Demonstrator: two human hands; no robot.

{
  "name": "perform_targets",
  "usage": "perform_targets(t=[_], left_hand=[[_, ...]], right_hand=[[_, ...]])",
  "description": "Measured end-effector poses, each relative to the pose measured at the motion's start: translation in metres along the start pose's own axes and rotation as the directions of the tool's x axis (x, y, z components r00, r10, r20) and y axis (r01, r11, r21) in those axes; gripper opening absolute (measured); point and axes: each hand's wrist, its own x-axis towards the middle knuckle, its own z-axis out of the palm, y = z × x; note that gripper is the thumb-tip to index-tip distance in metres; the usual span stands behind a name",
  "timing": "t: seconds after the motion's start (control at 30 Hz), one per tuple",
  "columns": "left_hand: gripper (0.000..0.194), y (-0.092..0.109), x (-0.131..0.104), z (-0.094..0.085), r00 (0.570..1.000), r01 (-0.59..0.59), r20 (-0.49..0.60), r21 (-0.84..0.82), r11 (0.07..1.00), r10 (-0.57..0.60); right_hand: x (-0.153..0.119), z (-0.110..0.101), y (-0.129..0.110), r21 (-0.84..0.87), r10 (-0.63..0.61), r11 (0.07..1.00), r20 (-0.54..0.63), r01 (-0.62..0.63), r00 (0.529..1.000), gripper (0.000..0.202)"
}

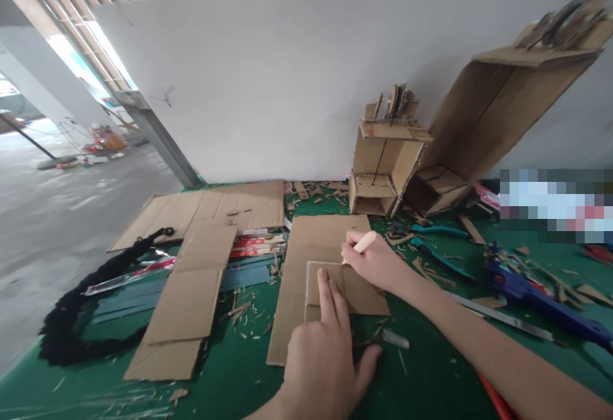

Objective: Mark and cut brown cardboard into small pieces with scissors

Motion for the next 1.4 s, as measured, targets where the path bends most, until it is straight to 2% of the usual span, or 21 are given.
perform_targets(t=[0.13,0.2,0.3,0.37,0.47,0.53,0.6,0.73,0.83,0.93,1.07,1.4], left_hand=[[0.083,0.0,-0.001,-0.003,1.0,-0.01,0.013,0.014,1.0,0.01],[0.083,0.001,-0.001,-0.003,0.999,-0.022,0.024,0.01,1.0,0.022],[0.081,0.004,-0.003,-0.002,0.999,-0.039,0.01,0.017,0.999,0.039],[0.078,0.006,-0.004,-0.002,0.997,-0.073,-0.029,0.023,0.997,0.073],[0.061,0.005,0.001,-0.006,0.966,-0.194,-0.176,-0.001,0.981,0.191],[0.048,0.001,0.007,-0.013,0.918,-0.303,-0.277,-0.029,0.953,0.284],[0.04,-0.002,0.015,-0.019,0.878,-0.384,-0.328,-0.051,0.922,0.348],[0.033,-0.008,0.027,-0.022,0.847,-0.444,-0.368,-0.094,0.891,0.383],[0.035,-0.018,0.034,-0.017,0.839,-0.466,-0.402,-0.182,0.866,0.367],[0.039,-0.033,0.041,-0.014,0.821,-0.533,-0.388,-0.257,0.806,0.419],[0.041,-0.048,0.049,-0.019,0.787,-0.614,-0.307,-0.297,0.731,0.536],[0.039,-0.05,0.05,-0.019,0.771,-0.637,-0.276,-0.335,0.694,0.574]], right_hand=[[-0.002,-0.007,0.005,0.139,0.083,0.988,-0.094,-0.07,0.992,0.031],[-0.004,-0.02,0.002,0.231,0.109,0.969,-0.086,-0.087,0.99,0.032],[-0.009,-0.046,-0.009,0.334,0.073,0.941,-0.067,-0.047,0.995,0.034],[-0.012,-0.063,-0.019,0.339,0.047,0.941,-0.09,-0.014,0.995,0.035],[-0.015,-0.075,-0.029,0.314,0.017,0.949,-0.108,0.018,0.994,0.038],[-0.017,-0.076,-0.032,0.317,0.008,0.948,-0.089,0.021,0.996,0.039],[-0.018,-0.074,-0.033,0.309,-0.002,0.951,-0.04,0.014,0.999,0.038],[-0.02,-0.071,-0.032,0.19,-0.041,0.982,0.1,0.021,0.994,0.037],[-0.019,-0.071,-0.027,0.093,-0.051,0.995,0.115,0.041,0.992,0.037],[-0.017,-0.07,-0.02,0.02,-0.05,0.999,0.133,0.047,0.99,0.034],[-0.016,-0.066,-0.015,-0.044,-0.064,0.996,0.161,0.072,0.985,0.029],[-0.015,-0.06,-0.006,-0.059,-0.072,0.995,0.181,0.084,0.981,0.029]])
